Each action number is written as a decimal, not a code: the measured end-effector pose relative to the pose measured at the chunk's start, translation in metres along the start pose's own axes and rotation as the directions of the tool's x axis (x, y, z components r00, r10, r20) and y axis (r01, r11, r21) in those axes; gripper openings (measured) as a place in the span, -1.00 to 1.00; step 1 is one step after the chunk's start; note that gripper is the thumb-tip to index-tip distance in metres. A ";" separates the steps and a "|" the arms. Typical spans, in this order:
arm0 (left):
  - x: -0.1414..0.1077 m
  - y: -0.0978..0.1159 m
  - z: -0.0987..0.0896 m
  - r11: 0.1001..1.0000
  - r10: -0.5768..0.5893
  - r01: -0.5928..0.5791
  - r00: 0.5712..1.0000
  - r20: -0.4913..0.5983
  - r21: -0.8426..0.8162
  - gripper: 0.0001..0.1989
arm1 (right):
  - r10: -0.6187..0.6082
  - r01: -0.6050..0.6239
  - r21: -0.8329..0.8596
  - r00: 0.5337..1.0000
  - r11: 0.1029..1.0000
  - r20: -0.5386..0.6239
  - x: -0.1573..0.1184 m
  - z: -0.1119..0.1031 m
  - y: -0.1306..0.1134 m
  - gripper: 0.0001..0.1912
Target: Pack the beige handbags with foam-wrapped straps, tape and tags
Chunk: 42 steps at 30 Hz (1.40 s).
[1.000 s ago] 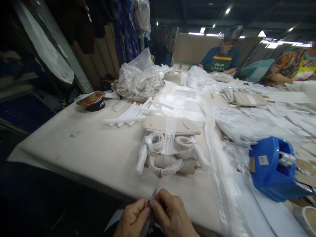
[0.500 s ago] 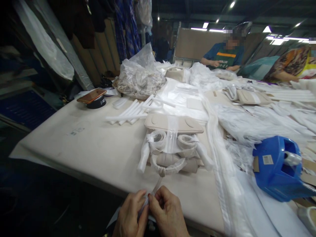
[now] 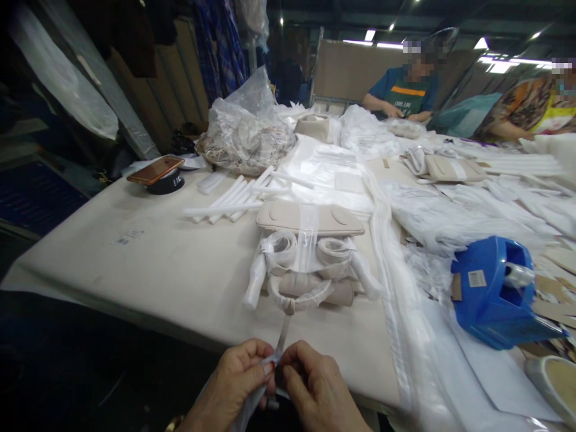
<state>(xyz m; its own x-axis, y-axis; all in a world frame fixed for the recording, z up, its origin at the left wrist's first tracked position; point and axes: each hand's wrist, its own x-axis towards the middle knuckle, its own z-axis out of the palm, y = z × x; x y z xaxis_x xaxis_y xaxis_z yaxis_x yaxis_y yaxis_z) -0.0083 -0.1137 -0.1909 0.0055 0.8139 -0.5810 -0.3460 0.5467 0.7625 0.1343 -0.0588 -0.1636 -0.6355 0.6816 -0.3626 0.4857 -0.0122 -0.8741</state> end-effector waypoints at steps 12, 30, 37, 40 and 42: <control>-0.004 0.010 0.002 0.993 -0.095 0.097 0.995 0.034 -0.069 -0.70 | -0.191 0.140 -0.248 0.963 0.958 -0.191 -0.015 0.015 0.018 -0.82; -0.010 0.005 0.007 0.922 -0.210 0.228 0.973 0.093 -0.314 -0.75 | 0.026 0.205 0.650 0.945 0.732 -0.327 0.010 0.050 0.027 -0.73; -0.016 0.005 0.008 0.944 -0.098 0.103 0.995 0.035 -0.313 -0.75 | 0.092 0.096 0.778 0.977 0.620 -0.194 0.023 0.044 0.030 -0.63; -0.020 0.007 0.007 0.964 -0.094 0.099 0.995 0.031 -0.245 -0.73 | 0.056 0.126 0.727 0.974 0.675 -0.221 0.026 0.043 0.029 -0.61; -0.021 0.009 0.008 0.979 -0.067 0.066 0.998 0.004 -0.191 -0.72 | 0.035 0.146 0.671 0.968 0.727 -0.248 0.023 0.044 0.028 -0.65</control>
<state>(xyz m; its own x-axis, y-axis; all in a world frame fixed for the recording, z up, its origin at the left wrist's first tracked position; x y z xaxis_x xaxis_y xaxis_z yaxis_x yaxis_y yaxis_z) -0.0044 -0.1244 -0.1693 0.0322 0.7765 -0.6293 -0.5175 0.5516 0.6541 0.1073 -0.0753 -0.2109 -0.4496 0.8409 -0.3011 -0.1426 -0.4004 -0.9052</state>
